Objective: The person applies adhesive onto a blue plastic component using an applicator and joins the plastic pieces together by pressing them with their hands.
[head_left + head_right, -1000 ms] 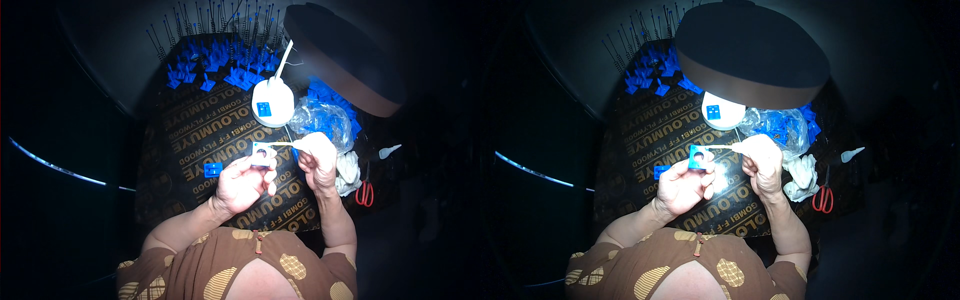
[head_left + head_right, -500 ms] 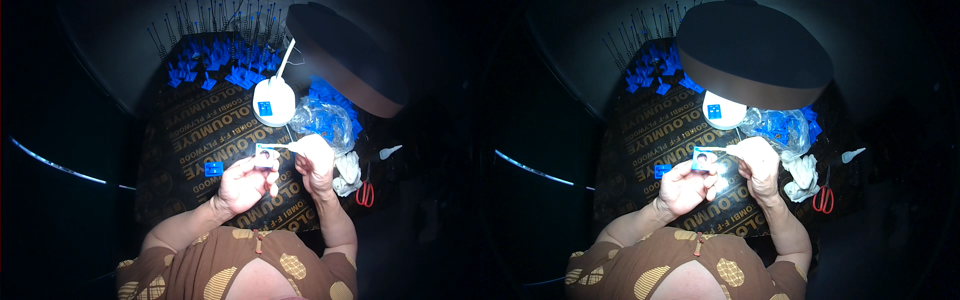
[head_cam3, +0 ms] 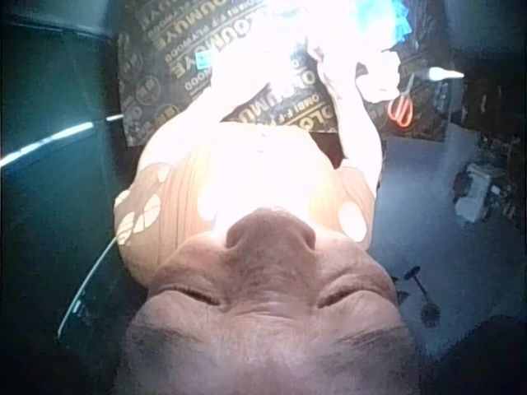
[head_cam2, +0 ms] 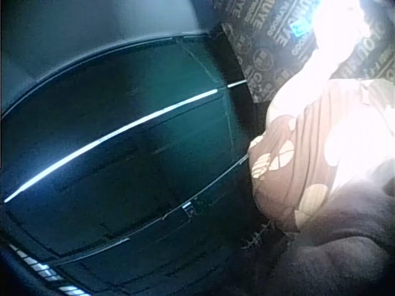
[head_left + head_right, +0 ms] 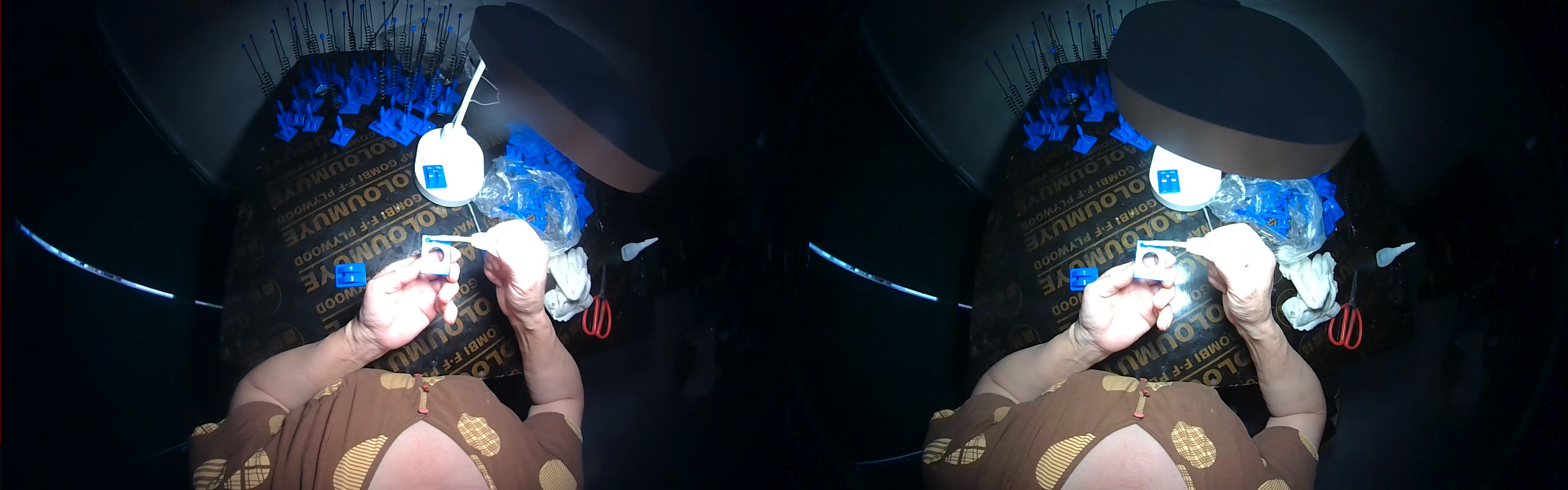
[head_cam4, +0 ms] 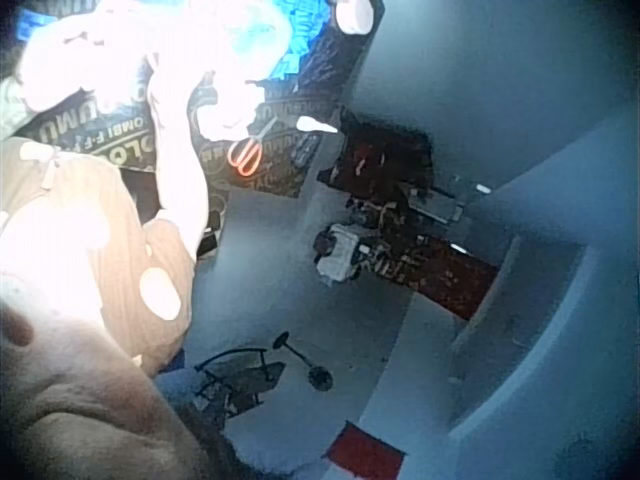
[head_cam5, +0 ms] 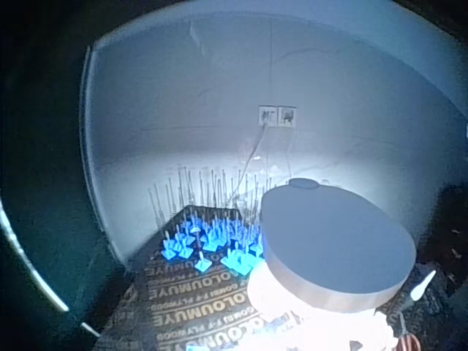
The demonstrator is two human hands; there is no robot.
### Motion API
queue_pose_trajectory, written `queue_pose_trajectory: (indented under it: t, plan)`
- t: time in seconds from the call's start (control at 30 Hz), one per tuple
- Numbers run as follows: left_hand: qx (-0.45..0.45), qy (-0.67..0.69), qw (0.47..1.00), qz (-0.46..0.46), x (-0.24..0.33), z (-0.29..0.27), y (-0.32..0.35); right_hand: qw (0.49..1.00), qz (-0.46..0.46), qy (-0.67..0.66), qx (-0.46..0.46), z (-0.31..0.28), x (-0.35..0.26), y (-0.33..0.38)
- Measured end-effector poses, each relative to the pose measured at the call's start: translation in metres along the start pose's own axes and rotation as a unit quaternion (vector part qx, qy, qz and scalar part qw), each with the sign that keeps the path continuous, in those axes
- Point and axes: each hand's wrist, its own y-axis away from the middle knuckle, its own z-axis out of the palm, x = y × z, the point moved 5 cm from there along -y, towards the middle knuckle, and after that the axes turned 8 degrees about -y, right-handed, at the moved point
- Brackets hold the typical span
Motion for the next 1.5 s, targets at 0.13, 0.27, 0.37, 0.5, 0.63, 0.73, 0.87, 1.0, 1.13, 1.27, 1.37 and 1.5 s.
queue_pose_trajectory:
  t: [0.13,0.27,0.37,0.5,0.63,0.73,0.87,1.0,1.13,1.27,1.37,1.5]
  plan:
    - [0.001,0.008,1.0,0.0,0.0,0.0,0.001,1.0,-0.001,0.014,-0.004,0.0,0.0,0.0]
    - [0.005,0.002,1.0,-0.004,-0.001,0.0,0.0,1.0,-0.006,0.031,-0.004,-0.002,-0.001,0.0]
    - [-0.002,0.008,1.0,-0.001,-0.001,0.001,0.001,0.999,-0.007,0.034,-0.009,-0.002,0.001,0.0]
    - [-0.007,-0.001,1.0,-0.005,0.0,0.001,0.001,0.995,-0.046,0.086,-0.03,0.0,-0.003,0.0]
    - [0.001,0.002,1.0,-0.004,0.0,0.002,0.0,0.977,-0.1,0.18,-0.059,0.005,-0.01,0.002]
    - [0.0,0.012,1.0,0.002,0.001,0.002,0.0,0.997,-0.013,0.063,-0.04,0.0,-0.003,0.001]
    - [0.001,0.025,1.0,-0.002,0.004,-0.001,-0.002,0.999,0.019,-0.003,-0.03,0.0,-0.005,0.0]
    - [0.006,0.026,1.0,0.017,0.007,-0.001,-0.002,0.999,0.011,0.019,-0.039,0.001,-0.006,0.0]
    - [0.015,0.01,1.0,0.015,0.008,-0.001,-0.002,0.998,-0.011,0.049,-0.045,-0.002,-0.003,0.0]
    - [0.027,-0.01,0.999,0.013,0.008,0.001,-0.001,0.997,-0.015,0.068,-0.041,0.001,-0.004,0.001]
    - [0.033,0.004,0.999,0.008,0.007,0.001,-0.002,0.993,-0.026,0.1,-0.052,0.002,-0.005,0.002]
    - [0.006,0.035,0.999,0.017,0.006,0.0,-0.002,0.99,-0.034,0.129,-0.042,-0.001,-0.004,0.003]
